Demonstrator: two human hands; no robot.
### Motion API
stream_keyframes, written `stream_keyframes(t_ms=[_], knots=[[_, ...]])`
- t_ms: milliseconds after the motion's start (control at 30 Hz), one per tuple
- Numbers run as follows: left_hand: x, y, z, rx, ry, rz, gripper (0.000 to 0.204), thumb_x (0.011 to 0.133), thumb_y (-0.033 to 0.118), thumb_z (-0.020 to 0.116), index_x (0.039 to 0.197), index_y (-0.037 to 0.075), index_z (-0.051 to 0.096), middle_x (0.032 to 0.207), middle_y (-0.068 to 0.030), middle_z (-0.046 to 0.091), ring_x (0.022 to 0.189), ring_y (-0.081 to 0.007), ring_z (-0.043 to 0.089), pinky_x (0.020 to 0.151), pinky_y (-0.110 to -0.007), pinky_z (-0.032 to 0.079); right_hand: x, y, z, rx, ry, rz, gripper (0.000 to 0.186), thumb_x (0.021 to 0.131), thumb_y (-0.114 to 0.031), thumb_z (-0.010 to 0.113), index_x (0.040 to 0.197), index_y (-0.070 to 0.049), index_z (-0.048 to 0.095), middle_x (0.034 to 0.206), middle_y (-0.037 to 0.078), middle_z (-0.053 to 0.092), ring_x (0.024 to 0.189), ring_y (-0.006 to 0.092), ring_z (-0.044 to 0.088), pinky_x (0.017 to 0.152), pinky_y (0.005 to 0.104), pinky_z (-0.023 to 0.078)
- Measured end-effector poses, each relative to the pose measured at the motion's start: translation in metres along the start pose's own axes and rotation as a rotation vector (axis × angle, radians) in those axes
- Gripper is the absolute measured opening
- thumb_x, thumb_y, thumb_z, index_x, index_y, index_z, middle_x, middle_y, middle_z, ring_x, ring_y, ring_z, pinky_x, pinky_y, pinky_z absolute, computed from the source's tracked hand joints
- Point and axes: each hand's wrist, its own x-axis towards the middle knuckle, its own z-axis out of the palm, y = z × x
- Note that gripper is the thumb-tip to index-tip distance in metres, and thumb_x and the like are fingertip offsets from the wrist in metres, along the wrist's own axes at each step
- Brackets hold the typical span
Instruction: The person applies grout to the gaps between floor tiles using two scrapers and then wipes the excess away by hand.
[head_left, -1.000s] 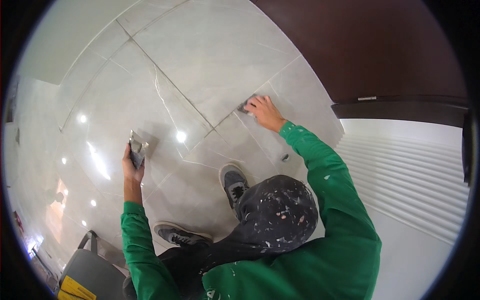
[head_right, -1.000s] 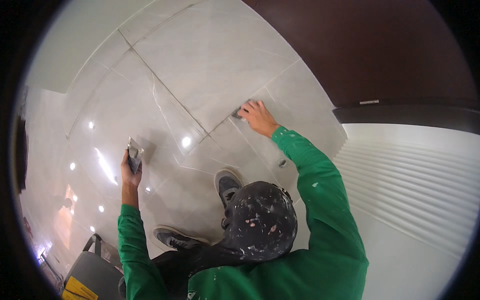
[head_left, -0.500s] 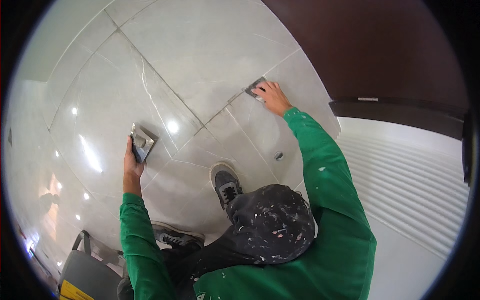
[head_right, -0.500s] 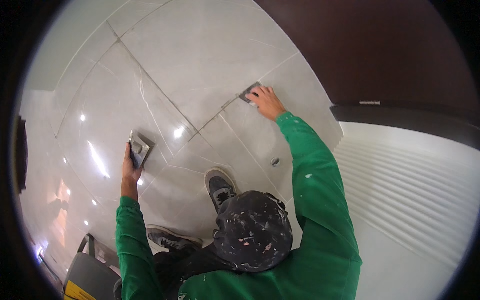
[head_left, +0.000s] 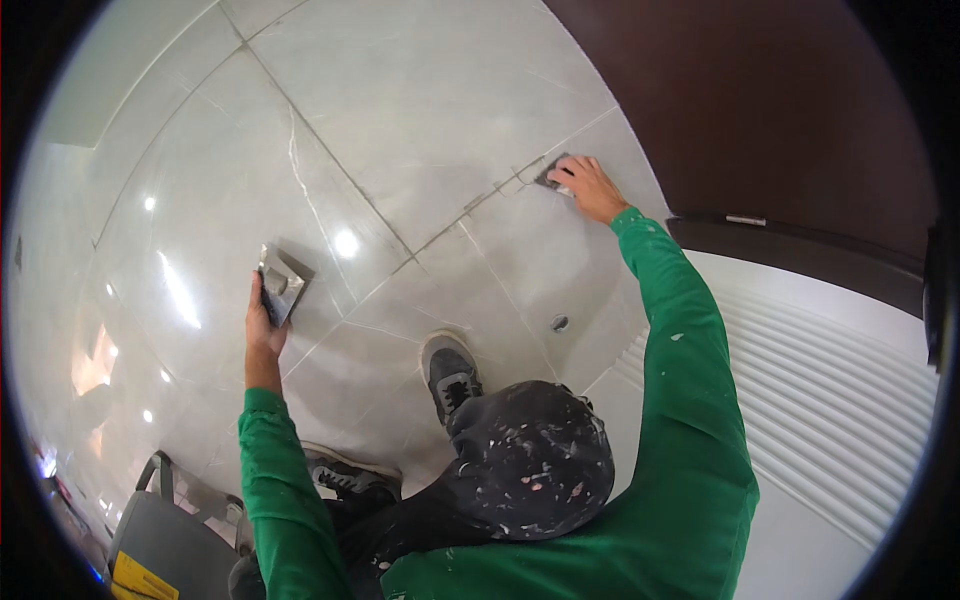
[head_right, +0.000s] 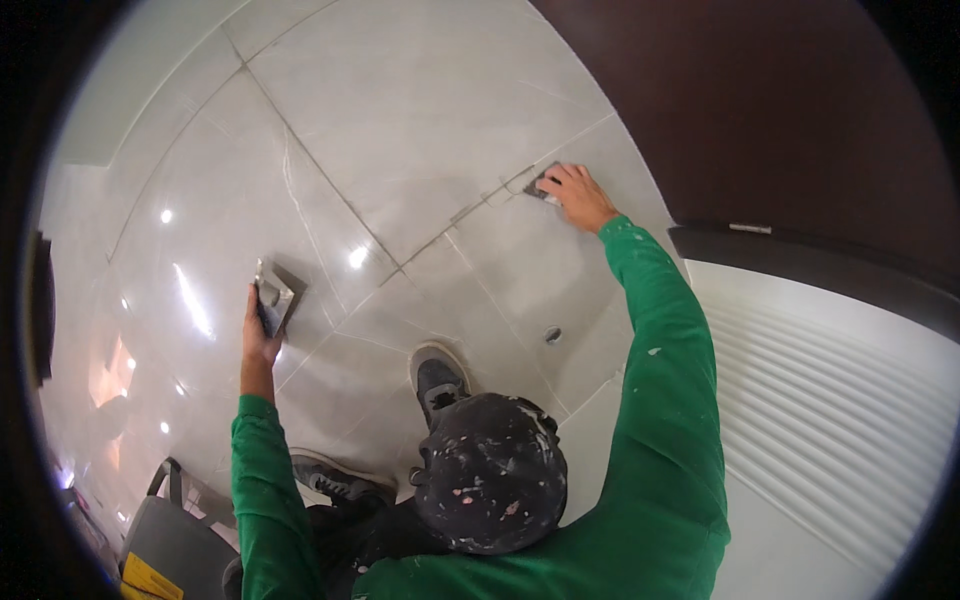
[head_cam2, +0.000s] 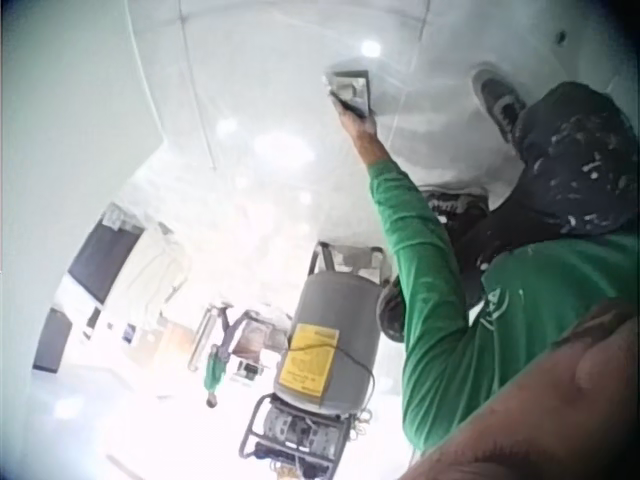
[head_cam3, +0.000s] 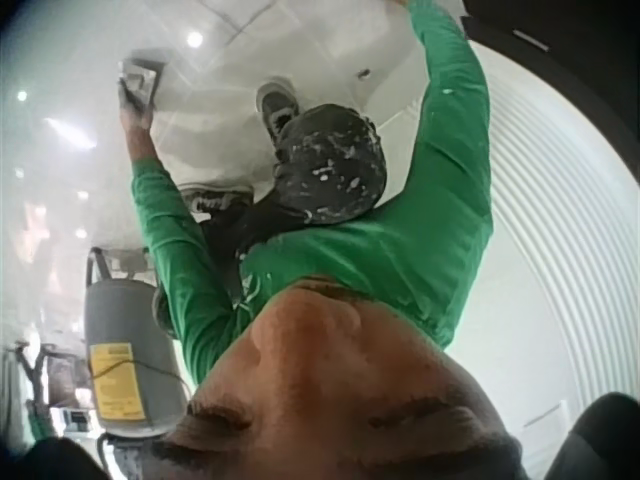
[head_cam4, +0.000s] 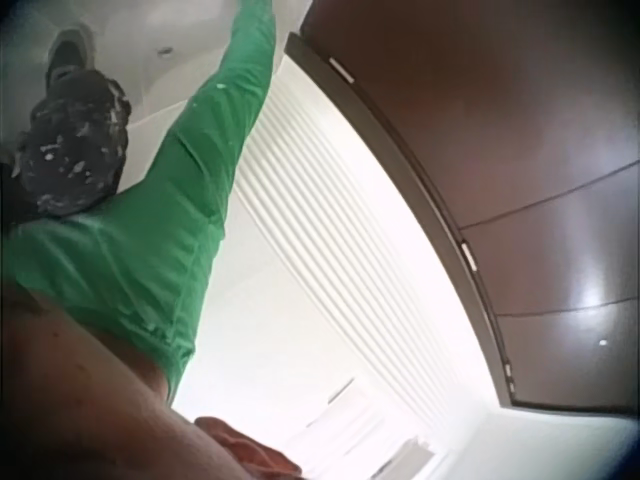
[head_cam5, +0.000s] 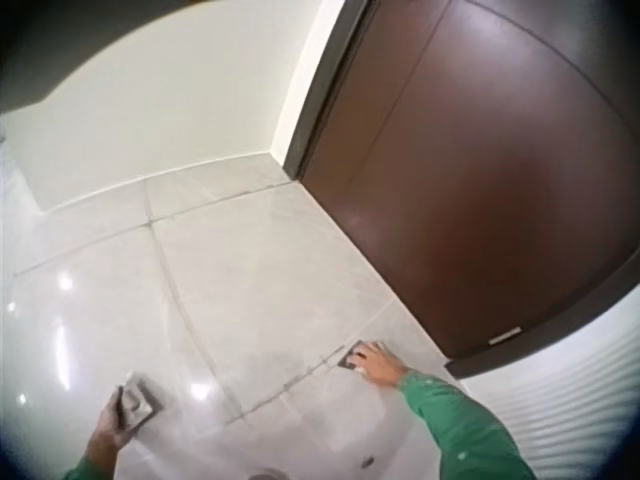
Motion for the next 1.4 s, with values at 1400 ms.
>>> stream_keyframes(t_ms=[1400], knots=[[-0.022, -0.005, 0.011, -0.044, -0.049, -0.052, 0.049, 0.102, 0.045, 0.054, 0.137, 0.010, 0.057, 0.132, -0.0059, 0.063, 0.116, -0.0214, 0.062, 0.100, -0.035, 0.049, 0.039, -0.310, 0.017, 0.373, 0.076, 0.217, 0.029, 0.085, -0.006, 0.058, 0.112, 0.004, 0.060, 0.111, 0.017, 0.054, 0.105, 0.0347, 0.055, 0.084, 0.0455, 0.051]])
